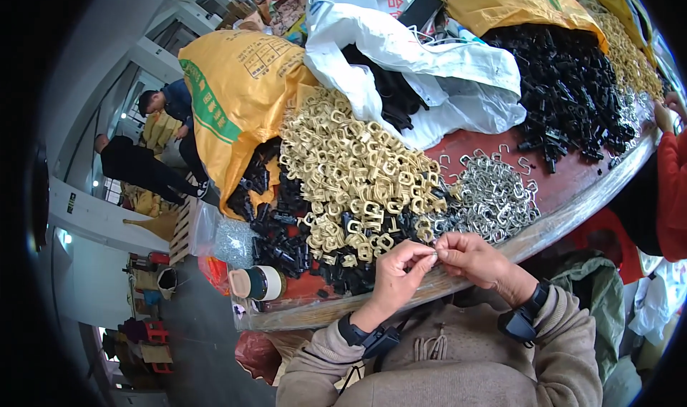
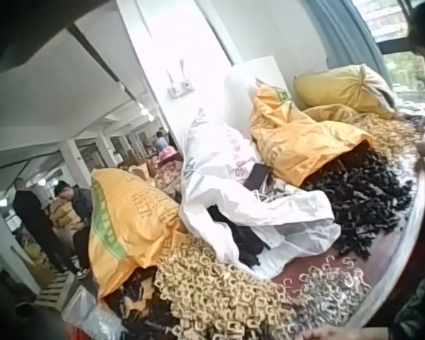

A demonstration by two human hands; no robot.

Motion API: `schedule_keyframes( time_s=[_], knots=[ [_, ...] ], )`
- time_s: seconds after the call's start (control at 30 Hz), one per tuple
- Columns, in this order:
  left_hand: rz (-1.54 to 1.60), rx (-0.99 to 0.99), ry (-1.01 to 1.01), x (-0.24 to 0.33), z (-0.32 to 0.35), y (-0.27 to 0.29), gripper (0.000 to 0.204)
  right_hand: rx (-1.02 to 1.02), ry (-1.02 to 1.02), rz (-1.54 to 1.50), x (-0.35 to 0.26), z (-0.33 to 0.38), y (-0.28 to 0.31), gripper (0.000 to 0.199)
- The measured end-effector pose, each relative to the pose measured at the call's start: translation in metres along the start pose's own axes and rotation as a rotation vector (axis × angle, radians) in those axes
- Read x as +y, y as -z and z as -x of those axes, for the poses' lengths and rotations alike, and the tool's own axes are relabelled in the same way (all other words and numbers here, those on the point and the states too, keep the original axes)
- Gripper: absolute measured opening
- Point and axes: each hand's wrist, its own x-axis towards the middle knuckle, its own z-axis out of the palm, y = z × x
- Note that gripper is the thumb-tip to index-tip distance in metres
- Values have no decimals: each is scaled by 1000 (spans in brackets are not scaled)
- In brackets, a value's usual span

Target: The person assembles components by hand by fitting a tan plastic clip onto a black plastic part and then adding a metal hook. After completing the assembly, the person places the finished item into a green bag and repeats the process.

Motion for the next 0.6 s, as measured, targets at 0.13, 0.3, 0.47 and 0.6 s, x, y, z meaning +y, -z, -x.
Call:
schedule_keyframes(
  time_s=[0.13, 0.3, 0.47, 0.6],
  knots=[
    [-154, -12, -120, 3, -1, 4, 6, 20, 44, 207, -2, 1, 1, 9],
    [-114, -75, 51, 0, -3, 3, 6, 65, 523, 1043, -11, 0, 0, 9],
    [20, -96, 196, -23, 0, -3, 10, 120, 666, 1279, -13, -1, -7, 10],
    [176, -129, 418, -22, -3, -3, 20, 125, 789, 1527, -10, -4, -5, 14]
  ],
)
